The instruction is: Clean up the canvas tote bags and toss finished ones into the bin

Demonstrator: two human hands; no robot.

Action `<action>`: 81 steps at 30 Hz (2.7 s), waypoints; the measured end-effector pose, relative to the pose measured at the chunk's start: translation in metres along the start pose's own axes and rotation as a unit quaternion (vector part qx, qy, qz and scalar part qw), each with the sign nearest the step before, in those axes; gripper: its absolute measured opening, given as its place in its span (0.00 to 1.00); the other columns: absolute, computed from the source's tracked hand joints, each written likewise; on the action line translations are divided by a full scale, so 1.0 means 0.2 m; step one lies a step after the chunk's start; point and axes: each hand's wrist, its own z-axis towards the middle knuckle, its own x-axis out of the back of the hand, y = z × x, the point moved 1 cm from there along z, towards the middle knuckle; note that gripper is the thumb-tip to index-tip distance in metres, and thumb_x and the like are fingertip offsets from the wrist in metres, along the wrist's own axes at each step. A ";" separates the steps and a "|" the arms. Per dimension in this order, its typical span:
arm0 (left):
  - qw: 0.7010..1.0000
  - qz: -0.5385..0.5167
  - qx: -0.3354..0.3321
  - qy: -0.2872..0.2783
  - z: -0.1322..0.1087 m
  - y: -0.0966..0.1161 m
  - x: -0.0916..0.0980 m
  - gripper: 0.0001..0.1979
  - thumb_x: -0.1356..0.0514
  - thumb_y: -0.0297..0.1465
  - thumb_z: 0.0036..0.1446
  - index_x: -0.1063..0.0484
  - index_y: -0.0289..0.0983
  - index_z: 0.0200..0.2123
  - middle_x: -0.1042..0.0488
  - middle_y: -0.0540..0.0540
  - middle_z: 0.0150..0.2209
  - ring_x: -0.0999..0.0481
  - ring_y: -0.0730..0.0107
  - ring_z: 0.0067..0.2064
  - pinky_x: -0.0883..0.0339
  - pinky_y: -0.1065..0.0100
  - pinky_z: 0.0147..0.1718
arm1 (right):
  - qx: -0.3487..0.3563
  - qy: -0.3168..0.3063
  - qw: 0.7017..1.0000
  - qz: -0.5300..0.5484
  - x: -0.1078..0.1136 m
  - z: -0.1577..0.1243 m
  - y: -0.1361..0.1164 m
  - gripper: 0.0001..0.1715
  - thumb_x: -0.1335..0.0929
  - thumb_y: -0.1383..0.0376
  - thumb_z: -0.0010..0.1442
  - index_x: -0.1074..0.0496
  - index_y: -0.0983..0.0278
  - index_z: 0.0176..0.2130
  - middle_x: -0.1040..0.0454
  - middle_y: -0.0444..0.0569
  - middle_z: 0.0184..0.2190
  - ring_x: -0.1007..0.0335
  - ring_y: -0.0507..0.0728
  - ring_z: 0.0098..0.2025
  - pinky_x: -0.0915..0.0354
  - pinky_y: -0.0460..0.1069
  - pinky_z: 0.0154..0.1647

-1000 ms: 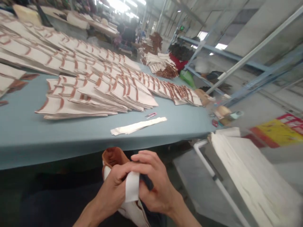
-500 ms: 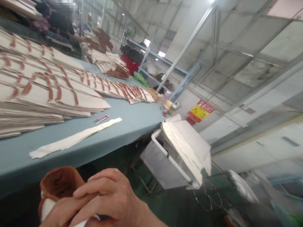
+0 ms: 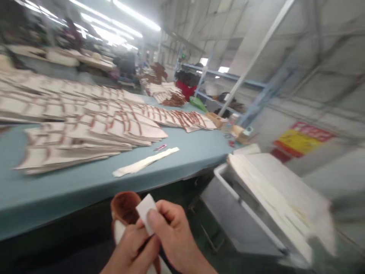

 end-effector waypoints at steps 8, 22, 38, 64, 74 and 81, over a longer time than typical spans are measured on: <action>0.995 -0.021 0.072 0.060 -0.10 0.00 0.13 0.16 0.45 0.29 0.69 0.20 0.35 0.30 0.20 0.43 0.32 0.20 0.67 0.34 0.27 0.71 0.37 | -0.022 -0.136 0.990 -0.018 -0.18 0.10 0.05 0.31 0.31 0.43 0.65 0.24 0.67 0.29 0.24 0.49 0.26 0.31 0.53 0.29 0.37 0.45 0.30; 0.965 0.069 0.152 0.204 -0.42 -0.13 0.25 0.17 0.45 0.26 0.69 0.24 0.36 0.28 0.23 0.45 0.26 0.22 0.68 0.28 0.29 0.70 0.30 | -0.159 -0.272 0.947 0.063 -0.53 0.20 0.20 0.31 0.27 0.42 0.61 0.25 0.68 0.29 0.25 0.46 0.25 0.37 0.49 0.25 0.40 0.44 0.28; 0.794 -0.060 0.396 0.457 -0.73 -0.25 0.26 0.12 0.39 0.38 0.66 0.37 0.41 0.34 0.39 0.60 0.19 0.39 0.77 0.18 0.41 0.77 0.18 | -0.103 -0.266 0.958 0.023 -0.64 0.32 0.44 0.28 0.29 0.45 0.65 0.31 0.63 0.26 0.31 0.42 0.21 0.37 0.50 0.26 0.39 0.46 0.32; 0.893 0.040 0.385 0.228 -0.70 -0.11 0.48 0.13 0.44 0.30 0.65 0.24 0.36 0.29 0.27 0.53 0.22 0.30 0.74 0.24 0.39 0.75 0.24 | -0.170 -0.299 0.934 -0.101 -0.48 0.24 0.49 0.27 0.30 0.42 0.65 0.31 0.61 0.33 0.38 0.38 0.21 0.50 0.48 0.21 0.52 0.45 0.21; 0.932 -0.009 0.308 0.191 -0.47 -0.11 0.63 0.12 0.44 0.29 0.65 0.21 0.37 0.33 0.22 0.51 0.29 0.26 0.73 0.28 0.37 0.75 0.28 | -0.055 -0.318 0.922 -0.215 -0.49 0.25 0.14 0.17 0.31 0.52 0.66 0.29 0.60 0.31 0.38 0.39 0.18 0.46 0.49 0.19 0.51 0.46 0.19; 0.928 -0.032 0.321 0.189 -0.48 -0.10 0.60 0.13 0.46 0.29 0.63 0.20 0.36 0.34 0.21 0.50 0.30 0.26 0.71 0.29 0.36 0.73 0.29 | -0.053 -0.329 0.909 -0.249 -0.50 0.27 0.19 0.21 0.32 0.49 0.67 0.30 0.61 0.30 0.37 0.39 0.18 0.44 0.49 0.19 0.51 0.45 0.19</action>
